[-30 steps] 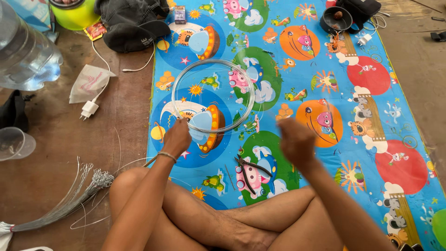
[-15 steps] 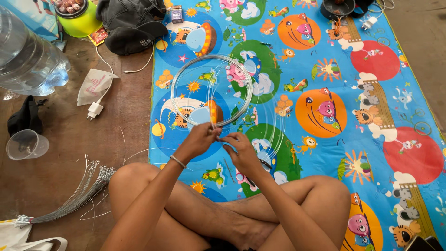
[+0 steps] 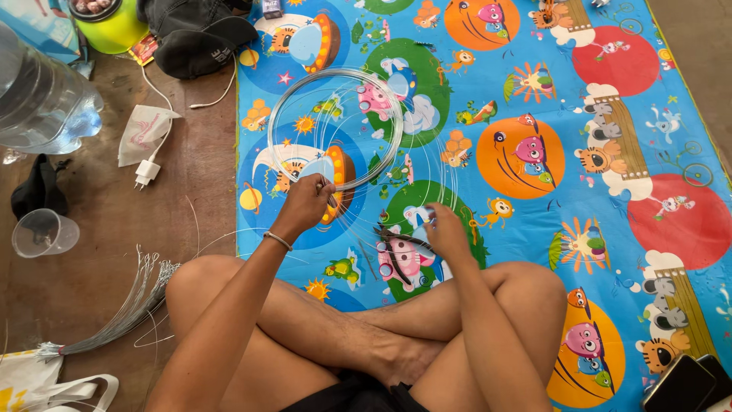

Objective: The person sits on a colorful play mat and uses pliers to cut a bundle of thin metal wires into shorter lengths. They repeatedly measure the wire against a wooden stick, cut it, and place the cut pieces aside.

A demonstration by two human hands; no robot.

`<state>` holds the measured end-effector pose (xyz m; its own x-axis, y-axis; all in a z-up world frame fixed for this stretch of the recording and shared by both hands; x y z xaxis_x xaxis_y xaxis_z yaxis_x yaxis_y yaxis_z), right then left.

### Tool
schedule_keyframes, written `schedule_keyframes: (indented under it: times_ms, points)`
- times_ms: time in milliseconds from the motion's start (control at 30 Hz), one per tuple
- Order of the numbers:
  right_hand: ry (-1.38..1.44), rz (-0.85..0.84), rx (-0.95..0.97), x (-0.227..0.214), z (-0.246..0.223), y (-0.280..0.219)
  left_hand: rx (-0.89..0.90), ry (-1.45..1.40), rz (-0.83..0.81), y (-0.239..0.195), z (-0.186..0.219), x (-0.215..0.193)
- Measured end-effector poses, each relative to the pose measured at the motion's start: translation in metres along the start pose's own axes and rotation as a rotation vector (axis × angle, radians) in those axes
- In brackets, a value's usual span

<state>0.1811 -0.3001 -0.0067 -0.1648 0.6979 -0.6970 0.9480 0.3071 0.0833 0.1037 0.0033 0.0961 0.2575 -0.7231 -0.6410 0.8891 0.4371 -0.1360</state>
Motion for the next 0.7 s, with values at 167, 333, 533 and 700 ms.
schedule_keyframes:
  times_ms: [167, 333, 533, 700]
  points:
    - [-0.098, -0.034, -0.011, 0.011, -0.041, -0.005, -0.043, -0.152, -0.049, -0.001, 0.001, 0.001]
    - [0.192, 0.181, -0.02, -0.017, -0.045, 0.007, -0.004, -0.21, -0.026, 0.003, -0.004, -0.007]
    - [0.422, 0.35, 0.157, -0.031, -0.015, 0.009, -0.011, -0.154, -0.024, 0.004, -0.012, -0.01]
    - [0.641, 0.423, 0.218, -0.039, -0.001, 0.012, -0.03, -0.119, -0.031, 0.004, -0.012, -0.012]
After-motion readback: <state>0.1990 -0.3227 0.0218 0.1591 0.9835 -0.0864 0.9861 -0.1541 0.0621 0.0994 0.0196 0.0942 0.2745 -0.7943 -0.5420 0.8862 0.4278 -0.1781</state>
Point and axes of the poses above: each hand's wrist, its own y-axis towards the middle knuckle, its own x-axis out of the palm, z = x × y, the point moved 8 cm from there along y, towards the middle knuckle, and after that the axes turned 9 degrees about z, right-handed, at the moved point
